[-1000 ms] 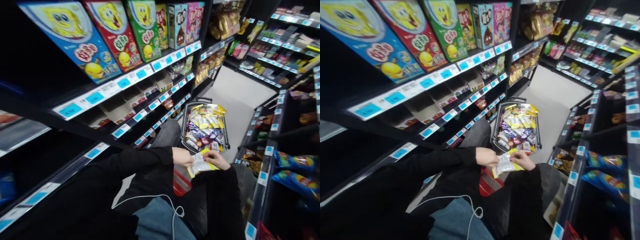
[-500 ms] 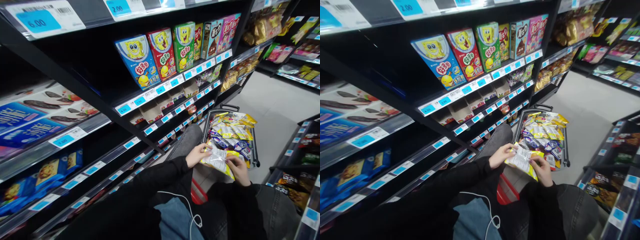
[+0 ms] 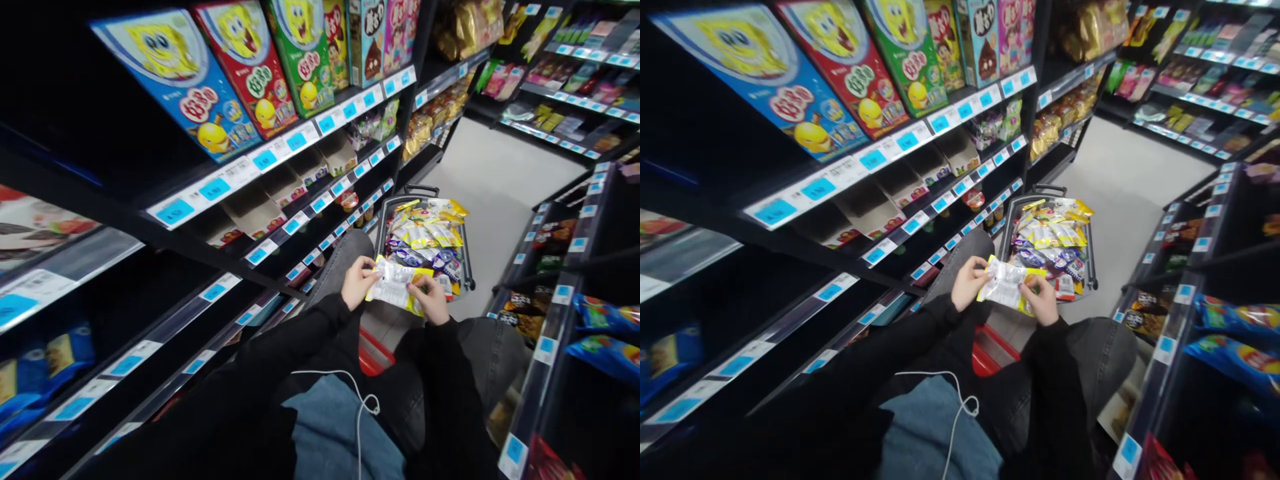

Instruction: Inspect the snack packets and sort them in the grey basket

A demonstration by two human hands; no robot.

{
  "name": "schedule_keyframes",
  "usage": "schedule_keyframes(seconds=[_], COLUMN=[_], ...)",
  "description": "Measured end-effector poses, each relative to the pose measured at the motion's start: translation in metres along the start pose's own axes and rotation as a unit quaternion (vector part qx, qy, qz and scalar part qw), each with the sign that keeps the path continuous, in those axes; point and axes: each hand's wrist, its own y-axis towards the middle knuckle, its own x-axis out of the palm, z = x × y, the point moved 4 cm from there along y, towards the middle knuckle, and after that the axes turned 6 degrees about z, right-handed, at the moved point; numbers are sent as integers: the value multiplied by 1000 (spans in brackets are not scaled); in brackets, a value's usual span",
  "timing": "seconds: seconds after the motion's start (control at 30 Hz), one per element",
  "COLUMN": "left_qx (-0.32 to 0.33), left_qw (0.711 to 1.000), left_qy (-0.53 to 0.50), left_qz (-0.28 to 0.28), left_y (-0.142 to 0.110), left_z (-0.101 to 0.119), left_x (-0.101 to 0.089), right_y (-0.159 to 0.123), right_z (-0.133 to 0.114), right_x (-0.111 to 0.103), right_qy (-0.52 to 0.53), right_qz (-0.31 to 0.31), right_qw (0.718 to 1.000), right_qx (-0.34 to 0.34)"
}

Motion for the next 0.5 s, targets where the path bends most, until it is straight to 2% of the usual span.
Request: schedule_keyframes(seconds=[0.13,0.23,0.3,0.37,0.5], left_qx=[-12,-50,-83,-99,-83], left_qw=[999,994,989,986,988], left_qy=[-47,-98,-123,-131,-124], left_qz=[6,4,2,7,28], left_y=[3,7,9,11,13], left_z=[0,-7,-12,-15,-14], left_x=[-1,-1,0,1,-1], right_y=[2,3,3,2,0], right_z=[6,8,8,10,17], right_x=[-3,-5,-3,1,5], right_qy=[4,26,61,114,167], right_qz=[83,126,121,85,11], right_qw=[997,992,991,989,979], right_qx=[3,-8,-3,35,118])
